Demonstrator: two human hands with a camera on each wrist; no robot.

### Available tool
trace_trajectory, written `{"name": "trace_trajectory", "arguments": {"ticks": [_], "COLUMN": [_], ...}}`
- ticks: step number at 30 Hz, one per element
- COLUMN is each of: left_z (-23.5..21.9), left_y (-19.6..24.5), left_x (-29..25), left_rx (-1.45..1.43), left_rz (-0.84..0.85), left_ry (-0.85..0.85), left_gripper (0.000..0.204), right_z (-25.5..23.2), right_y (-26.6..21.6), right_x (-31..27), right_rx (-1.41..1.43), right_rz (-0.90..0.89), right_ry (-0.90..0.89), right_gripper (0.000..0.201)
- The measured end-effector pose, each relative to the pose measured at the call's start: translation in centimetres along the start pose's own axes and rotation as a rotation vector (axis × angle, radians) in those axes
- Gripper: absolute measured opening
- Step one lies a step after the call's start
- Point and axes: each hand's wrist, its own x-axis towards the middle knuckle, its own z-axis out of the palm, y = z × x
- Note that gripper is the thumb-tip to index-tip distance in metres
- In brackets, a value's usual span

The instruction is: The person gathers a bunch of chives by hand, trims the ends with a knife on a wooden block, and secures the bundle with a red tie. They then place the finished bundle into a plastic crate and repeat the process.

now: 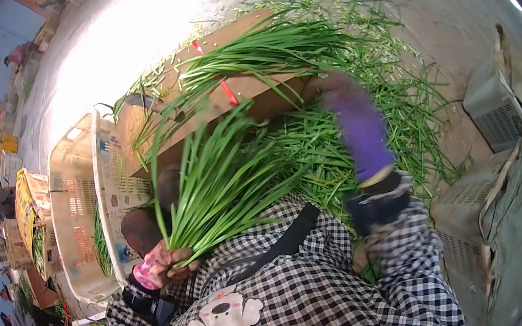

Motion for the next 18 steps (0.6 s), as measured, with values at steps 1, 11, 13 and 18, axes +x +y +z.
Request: {"name": "trace_trajectory", "arguments": {"ticks": [1,11,13,18], "left_z": [1.0,-2.7,-6.2,-3.4], "left_y": [0.4,-1.0,-2.4,-0.1], "left_x": [1.0,-1.3,-2.8,-4.1], "left_rx": [0.104,-0.128,-0.244,-0.024], "left_rz": [0.009,-0.182,-0.183,-0.152], "left_ry": [0.017,-0.229,-0.276,0.01], "left_gripper": [0.019,0.032,0.032,0.025], "right_z": [4.1,-2.5,-8.4,-0.3], "right_y": [-0.3,16.0,15.0,-1.4], "right_x": [-0.5,-4.7,-3.2,1.4], "right_rx": [0.162,-0.942,-1.5,-0.819], "right_rz": [0.036,0.338,0.409,0.105], "right_ry": [-0.242,-0.666,-1.176,-0.241], "right_gripper": [0.028,0.028,0.029,0.037]}}
